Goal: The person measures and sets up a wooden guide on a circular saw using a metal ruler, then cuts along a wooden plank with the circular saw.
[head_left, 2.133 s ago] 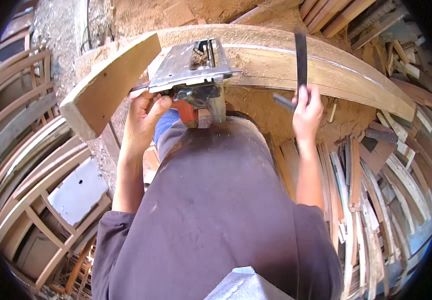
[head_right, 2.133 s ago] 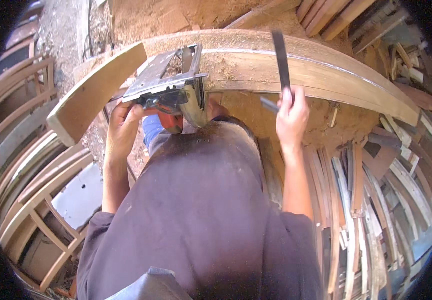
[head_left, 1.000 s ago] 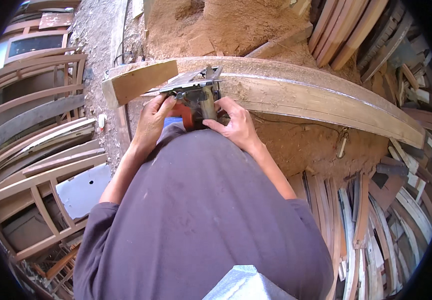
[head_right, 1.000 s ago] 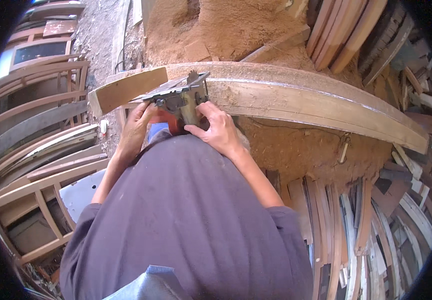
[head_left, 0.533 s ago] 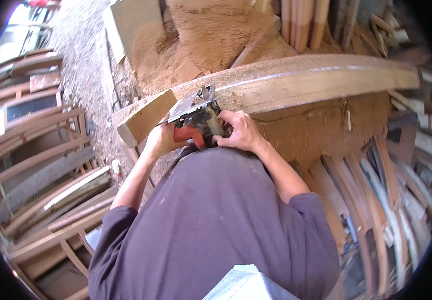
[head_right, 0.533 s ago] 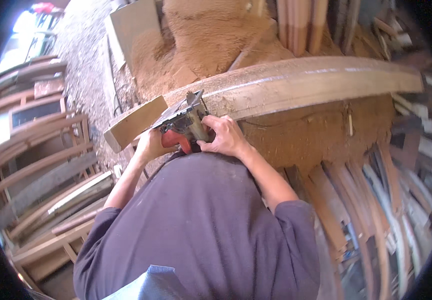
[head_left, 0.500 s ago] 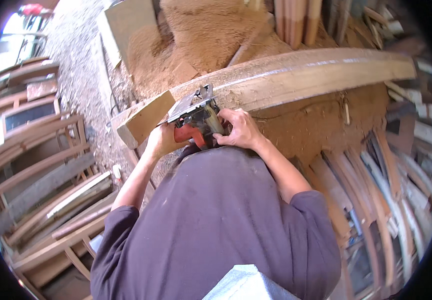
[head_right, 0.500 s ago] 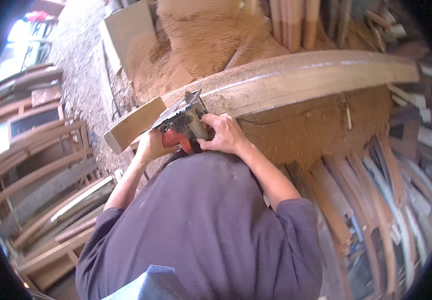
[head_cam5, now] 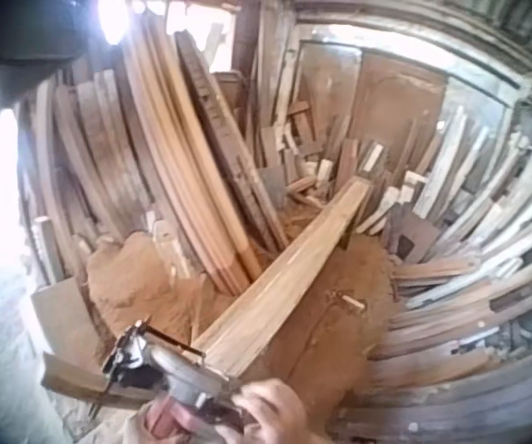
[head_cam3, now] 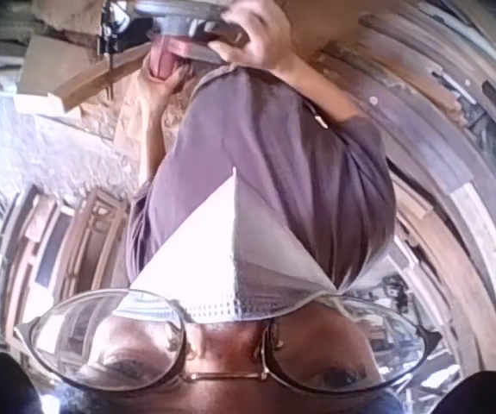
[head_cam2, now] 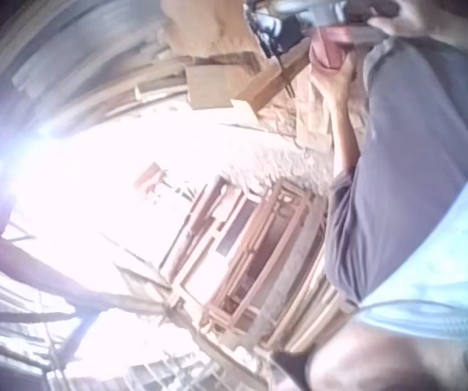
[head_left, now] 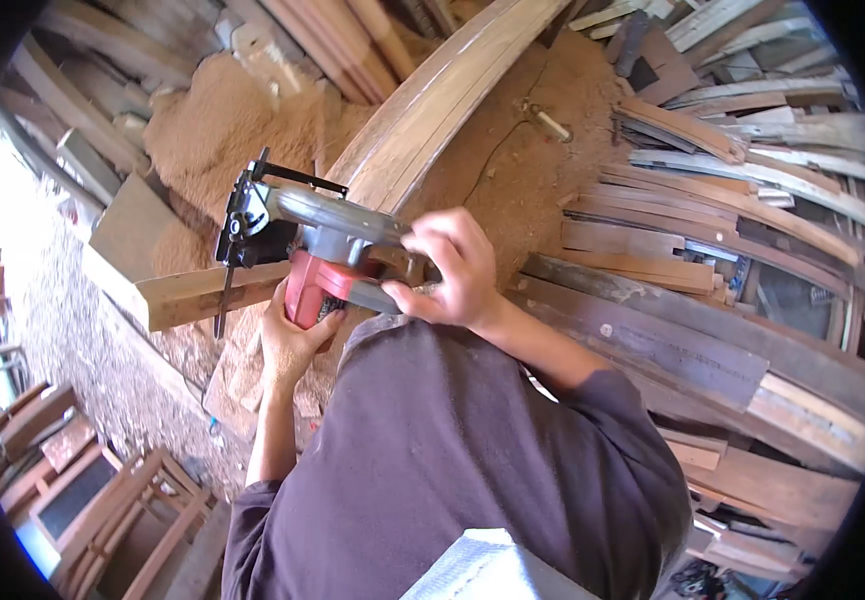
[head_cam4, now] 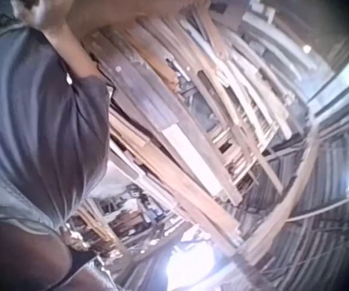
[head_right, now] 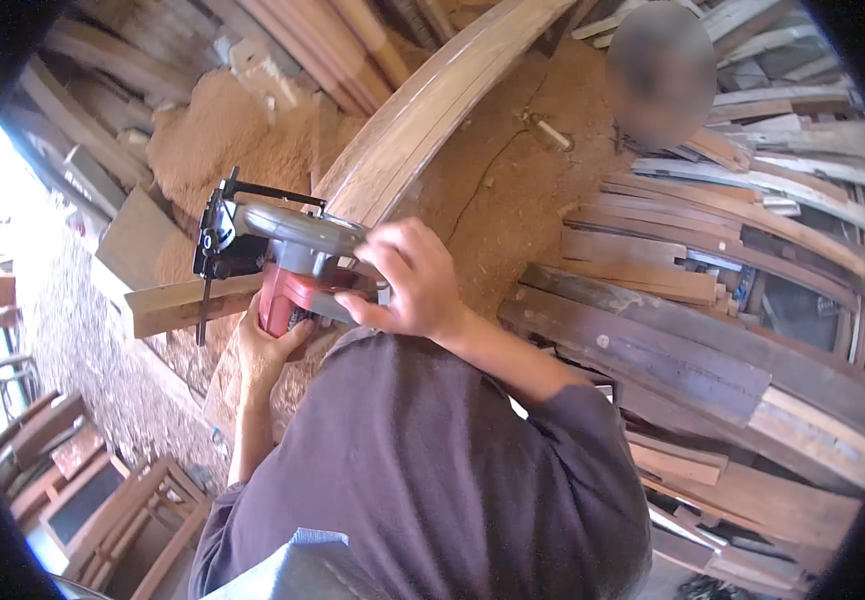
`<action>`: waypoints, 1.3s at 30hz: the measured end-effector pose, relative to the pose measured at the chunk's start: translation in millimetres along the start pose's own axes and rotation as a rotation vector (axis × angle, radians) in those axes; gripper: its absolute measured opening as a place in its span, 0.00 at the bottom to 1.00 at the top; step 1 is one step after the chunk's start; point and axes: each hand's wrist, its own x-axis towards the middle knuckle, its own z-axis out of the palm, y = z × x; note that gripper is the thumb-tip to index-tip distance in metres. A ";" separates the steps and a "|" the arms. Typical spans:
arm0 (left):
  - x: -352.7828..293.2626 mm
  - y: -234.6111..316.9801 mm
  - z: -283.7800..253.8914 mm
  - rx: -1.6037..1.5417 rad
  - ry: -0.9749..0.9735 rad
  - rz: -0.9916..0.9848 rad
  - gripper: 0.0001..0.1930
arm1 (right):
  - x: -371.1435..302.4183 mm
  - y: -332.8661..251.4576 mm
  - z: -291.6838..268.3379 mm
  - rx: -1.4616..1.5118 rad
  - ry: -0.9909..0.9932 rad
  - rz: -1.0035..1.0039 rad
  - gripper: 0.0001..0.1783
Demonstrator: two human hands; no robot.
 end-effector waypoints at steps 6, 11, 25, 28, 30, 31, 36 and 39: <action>31.2 70.4 48.3 -0.341 -0.271 0.062 0.34 | -37.7 18.7 -63.7 -0.056 -0.115 0.147 0.22; 67.7 131.6 126.1 -0.305 -0.503 0.023 0.32 | -28.5 67.1 -122.1 0.140 -0.038 0.420 0.22; 302.6 278.2 453.5 0.052 -0.955 0.242 0.36 | -19.8 313.1 -368.5 0.289 0.365 1.074 0.17; 391.7 242.8 479.0 0.042 -0.863 0.038 0.34 | -11.9 357.0 -408.1 0.377 0.520 1.191 0.24; 427.0 231.6 485.6 0.453 -0.505 0.239 0.26 | -11.7 387.7 -426.7 0.309 0.615 1.269 0.27; 445.3 214.6 486.8 0.566 -0.361 0.292 0.25 | -4.6 397.7 -434.2 0.302 0.595 1.276 0.27; 530.6 240.2 525.2 0.481 -0.100 0.184 0.32 | 21.7 469.9 -463.4 0.222 0.636 1.381 0.28; 591.2 290.3 593.0 0.479 -0.020 0.193 0.41 | 57.2 521.9 -476.5 0.183 0.729 1.333 0.29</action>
